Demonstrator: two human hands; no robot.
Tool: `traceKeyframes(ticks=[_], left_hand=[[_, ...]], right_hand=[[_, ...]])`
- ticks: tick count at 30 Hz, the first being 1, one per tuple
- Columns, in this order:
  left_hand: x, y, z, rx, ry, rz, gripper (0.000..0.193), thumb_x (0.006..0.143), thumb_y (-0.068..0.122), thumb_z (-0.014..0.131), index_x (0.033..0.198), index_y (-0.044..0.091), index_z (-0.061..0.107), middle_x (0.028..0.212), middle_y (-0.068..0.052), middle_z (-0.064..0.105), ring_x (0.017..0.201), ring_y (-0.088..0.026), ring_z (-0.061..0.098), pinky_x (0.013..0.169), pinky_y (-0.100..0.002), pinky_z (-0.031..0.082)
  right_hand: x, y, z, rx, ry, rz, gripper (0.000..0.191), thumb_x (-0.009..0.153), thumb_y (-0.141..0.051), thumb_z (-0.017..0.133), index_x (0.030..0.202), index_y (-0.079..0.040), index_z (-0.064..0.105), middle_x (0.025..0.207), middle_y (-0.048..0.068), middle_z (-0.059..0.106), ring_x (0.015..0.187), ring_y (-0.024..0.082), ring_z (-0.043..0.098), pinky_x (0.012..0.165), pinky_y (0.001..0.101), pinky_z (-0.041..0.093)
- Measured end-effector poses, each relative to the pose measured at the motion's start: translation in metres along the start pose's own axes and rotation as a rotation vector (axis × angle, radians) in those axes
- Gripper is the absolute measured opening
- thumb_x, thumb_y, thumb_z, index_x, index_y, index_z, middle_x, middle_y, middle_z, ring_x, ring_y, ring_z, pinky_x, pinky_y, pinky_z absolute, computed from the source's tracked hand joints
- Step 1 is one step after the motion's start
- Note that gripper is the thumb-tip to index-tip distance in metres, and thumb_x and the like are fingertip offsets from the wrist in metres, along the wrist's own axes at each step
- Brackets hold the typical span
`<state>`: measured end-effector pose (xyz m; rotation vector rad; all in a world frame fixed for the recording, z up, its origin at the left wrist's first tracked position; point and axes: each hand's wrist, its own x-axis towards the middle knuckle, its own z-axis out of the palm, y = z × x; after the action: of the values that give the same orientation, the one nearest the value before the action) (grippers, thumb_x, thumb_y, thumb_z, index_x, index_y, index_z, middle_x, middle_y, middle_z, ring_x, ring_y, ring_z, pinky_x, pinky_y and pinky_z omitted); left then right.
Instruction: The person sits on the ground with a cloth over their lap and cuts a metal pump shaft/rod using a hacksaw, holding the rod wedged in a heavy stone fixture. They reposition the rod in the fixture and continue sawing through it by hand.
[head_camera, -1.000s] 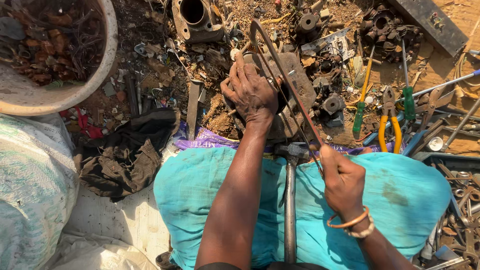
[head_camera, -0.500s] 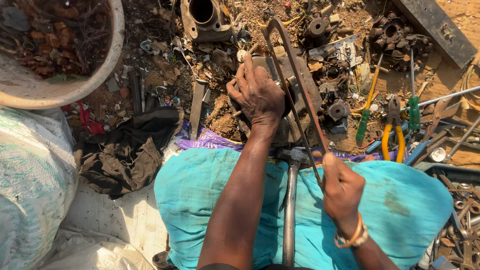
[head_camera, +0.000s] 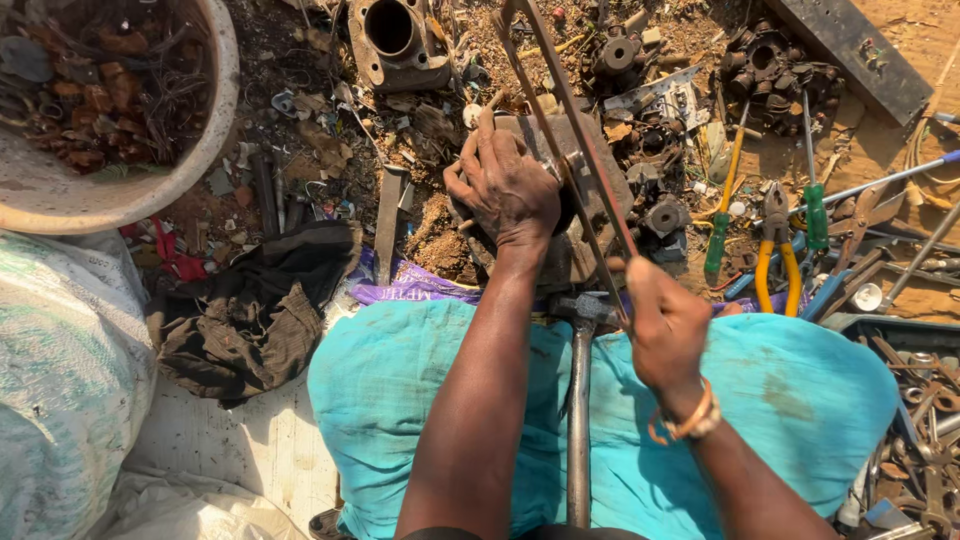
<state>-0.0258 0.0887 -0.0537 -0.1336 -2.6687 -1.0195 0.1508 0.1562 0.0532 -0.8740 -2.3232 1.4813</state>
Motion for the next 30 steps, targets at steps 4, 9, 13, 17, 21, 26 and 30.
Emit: traceKeyframes(ticks=[4, 9, 13, 17, 21, 26, 30], left_hand=[[-0.002, -0.002, 0.002, 0.054, -0.031, -0.022, 0.017, 0.084, 0.007, 0.054, 0.1, 0.006, 0.06, 0.147, -0.018, 0.058, 0.134, -0.034, 0.055, 0.112, -0.059, 0.026], [-0.002, -0.004, 0.004, 0.083, 0.01, 0.036, 0.056, 0.081, 0.006, 0.053, 0.136, 0.002, 0.057, 0.151, -0.019, 0.052, 0.135, -0.035, 0.05, 0.113, -0.058, 0.026], [0.0, -0.002, 0.002, 0.059, -0.032, -0.009, 0.068, 0.086, 0.005, 0.053, 0.152, 0.002, 0.042, 0.148, -0.017, 0.055, 0.134, -0.033, 0.051, 0.112, -0.057, 0.025], [-0.004, 0.001, -0.002, 0.042, -0.064, -0.029, 0.069, 0.09, 0.008, 0.055, 0.156, 0.002, 0.035, 0.136, -0.016, 0.058, 0.134, -0.033, 0.051, 0.114, -0.059, 0.024], [-0.003, 0.003, -0.005, 0.019, -0.047, -0.054, 0.075, 0.085, 0.003, 0.055, 0.157, 0.004, 0.035, 0.142, -0.014, 0.057, 0.135, -0.032, 0.051, 0.114, -0.059, 0.026], [-0.002, 0.003, -0.007, 0.048, 0.017, 0.03, 0.077, 0.081, 0.004, 0.057, 0.154, 0.003, 0.034, 0.146, -0.02, 0.055, 0.132, -0.034, 0.049, 0.111, -0.058, 0.026], [-0.004, 0.004, -0.008, -0.034, -0.006, 0.024, 0.077, 0.085, 0.006, 0.06, 0.156, 0.002, 0.031, 0.136, -0.018, 0.057, 0.129, -0.032, 0.05, 0.113, -0.059, 0.025]], right_hand=[[0.034, 0.006, 0.022, 0.069, -0.001, -0.029, 0.046, 0.111, -0.029, 0.059, 0.074, -0.002, 0.058, 0.06, -0.006, 0.041, 0.057, 0.004, 0.033, 0.05, 0.0278, 0.024], [-0.027, 0.014, -0.029, 0.029, -0.073, 0.075, 0.033, 0.109, -0.029, 0.058, 0.091, -0.003, 0.067, 0.059, -0.007, 0.046, 0.057, 0.002, 0.037, 0.049, 0.0255, 0.028], [-0.008, 0.016, -0.013, 0.155, -0.05, 0.246, 0.036, 0.108, -0.03, 0.054, 0.106, -0.003, 0.078, 0.055, -0.009, 0.046, 0.05, 0.001, 0.036, 0.045, 0.0237, 0.026], [0.038, 0.01, 0.024, 0.117, -0.044, -0.033, 0.034, 0.111, -0.029, 0.058, 0.111, -0.002, 0.079, 0.061, -0.01, 0.035, 0.057, 0.001, 0.029, 0.05, 0.0255, 0.022], [-0.013, -0.003, -0.012, 0.05, -0.048, 0.121, 0.035, 0.107, -0.03, 0.056, 0.111, -0.003, 0.078, 0.056, -0.009, 0.038, 0.052, 0.001, 0.033, 0.047, 0.0257, 0.024], [-0.019, -0.006, -0.019, 0.066, -0.059, 0.178, 0.036, 0.108, -0.03, 0.055, 0.108, -0.003, 0.077, 0.056, -0.009, 0.042, 0.052, 0.001, 0.035, 0.047, 0.0254, 0.027], [0.033, 0.011, 0.024, 0.063, -0.071, -0.12, 0.04, 0.111, -0.027, 0.058, 0.084, 0.002, 0.059, 0.064, -0.006, 0.037, 0.063, 0.004, 0.03, 0.052, 0.0294, 0.024]])
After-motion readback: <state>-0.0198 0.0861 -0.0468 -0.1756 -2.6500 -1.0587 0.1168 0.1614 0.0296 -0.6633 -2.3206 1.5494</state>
